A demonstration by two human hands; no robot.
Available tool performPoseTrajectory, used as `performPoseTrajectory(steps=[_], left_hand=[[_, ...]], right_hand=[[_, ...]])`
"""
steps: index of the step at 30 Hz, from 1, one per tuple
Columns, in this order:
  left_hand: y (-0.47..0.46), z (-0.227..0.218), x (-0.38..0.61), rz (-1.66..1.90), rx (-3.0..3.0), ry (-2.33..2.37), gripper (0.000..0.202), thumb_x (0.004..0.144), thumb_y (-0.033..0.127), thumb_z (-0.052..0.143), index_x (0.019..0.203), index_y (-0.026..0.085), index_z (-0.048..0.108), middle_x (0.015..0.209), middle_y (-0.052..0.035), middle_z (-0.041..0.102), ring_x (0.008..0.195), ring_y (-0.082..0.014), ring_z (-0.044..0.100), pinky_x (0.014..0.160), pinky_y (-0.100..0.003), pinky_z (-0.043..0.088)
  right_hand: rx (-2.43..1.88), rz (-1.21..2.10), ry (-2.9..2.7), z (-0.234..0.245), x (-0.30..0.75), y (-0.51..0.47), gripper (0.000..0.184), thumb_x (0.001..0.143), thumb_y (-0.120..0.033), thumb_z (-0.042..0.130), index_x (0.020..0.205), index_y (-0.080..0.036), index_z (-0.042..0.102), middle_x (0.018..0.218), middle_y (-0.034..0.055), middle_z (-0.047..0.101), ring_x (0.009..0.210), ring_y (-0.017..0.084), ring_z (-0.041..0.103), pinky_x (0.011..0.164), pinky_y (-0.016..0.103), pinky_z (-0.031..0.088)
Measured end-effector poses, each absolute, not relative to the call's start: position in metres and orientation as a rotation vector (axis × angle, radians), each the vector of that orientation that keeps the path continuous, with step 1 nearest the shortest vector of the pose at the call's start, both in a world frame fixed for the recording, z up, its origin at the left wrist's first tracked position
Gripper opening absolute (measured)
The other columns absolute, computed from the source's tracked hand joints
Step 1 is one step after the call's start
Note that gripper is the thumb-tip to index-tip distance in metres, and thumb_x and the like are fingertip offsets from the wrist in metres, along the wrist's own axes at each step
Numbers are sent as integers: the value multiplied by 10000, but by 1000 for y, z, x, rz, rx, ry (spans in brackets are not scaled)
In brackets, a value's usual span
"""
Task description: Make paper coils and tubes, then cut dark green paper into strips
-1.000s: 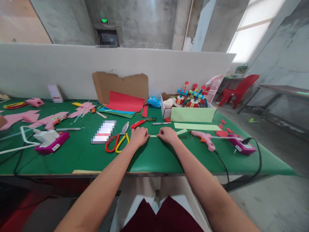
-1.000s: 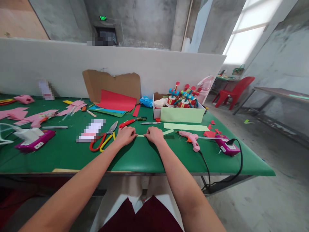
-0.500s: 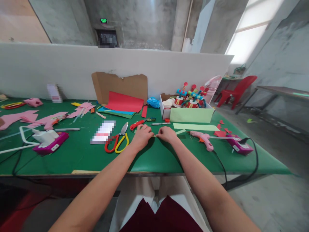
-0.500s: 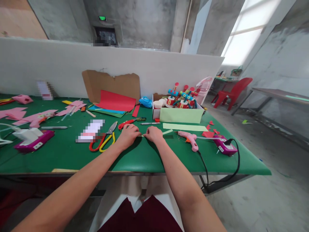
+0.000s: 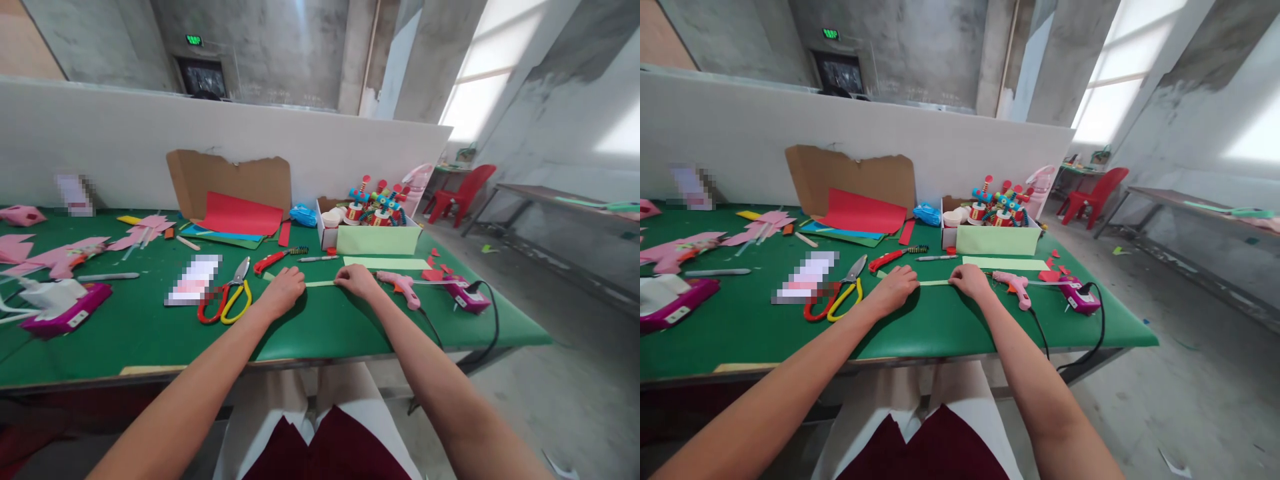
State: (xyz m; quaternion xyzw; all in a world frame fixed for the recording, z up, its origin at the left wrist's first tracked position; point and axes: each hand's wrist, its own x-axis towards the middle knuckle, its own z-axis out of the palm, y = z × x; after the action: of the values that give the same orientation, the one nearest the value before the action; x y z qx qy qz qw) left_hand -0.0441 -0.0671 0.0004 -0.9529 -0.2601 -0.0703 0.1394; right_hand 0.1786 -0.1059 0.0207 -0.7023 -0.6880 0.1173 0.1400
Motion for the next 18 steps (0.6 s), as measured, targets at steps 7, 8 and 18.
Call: performPoseTrajectory(steps=[7, 8, 18], left_hand=[[-62, 8, -51, -105, -2802, -836, 286, 868, 90, 431, 786, 145, 698, 865, -125, 621, 920, -248, 512, 779, -388, 400], [-61, 8, -55, -107, -2801, -845, 288, 872, 100, 431, 769, 148, 695, 847, -121, 619, 907, -248, 512, 773, -385, 398], [-64, 2, -69, -96, -2768, -839, 299, 842, 2, 397, 789, 141, 656, 867, -107, 593, 891, -232, 489, 750, -361, 419]], right_hand=[[-1923, 406, -1965, 13, 178, -108, 123, 806, -171, 629, 825, -183, 750, 810, 21, 738, 753, 151, 637, 709, 234, 442], [-1919, 416, -1972, 13, 174, -107, 121, 808, -174, 631, 825, -184, 750, 815, 20, 738, 758, 149, 637, 710, 231, 440], [-1976, 502, -1906, 15, 176, -109, 109, 780, -184, 646, 785, -186, 754, 768, 10, 730, 707, 142, 628, 664, 221, 433]])
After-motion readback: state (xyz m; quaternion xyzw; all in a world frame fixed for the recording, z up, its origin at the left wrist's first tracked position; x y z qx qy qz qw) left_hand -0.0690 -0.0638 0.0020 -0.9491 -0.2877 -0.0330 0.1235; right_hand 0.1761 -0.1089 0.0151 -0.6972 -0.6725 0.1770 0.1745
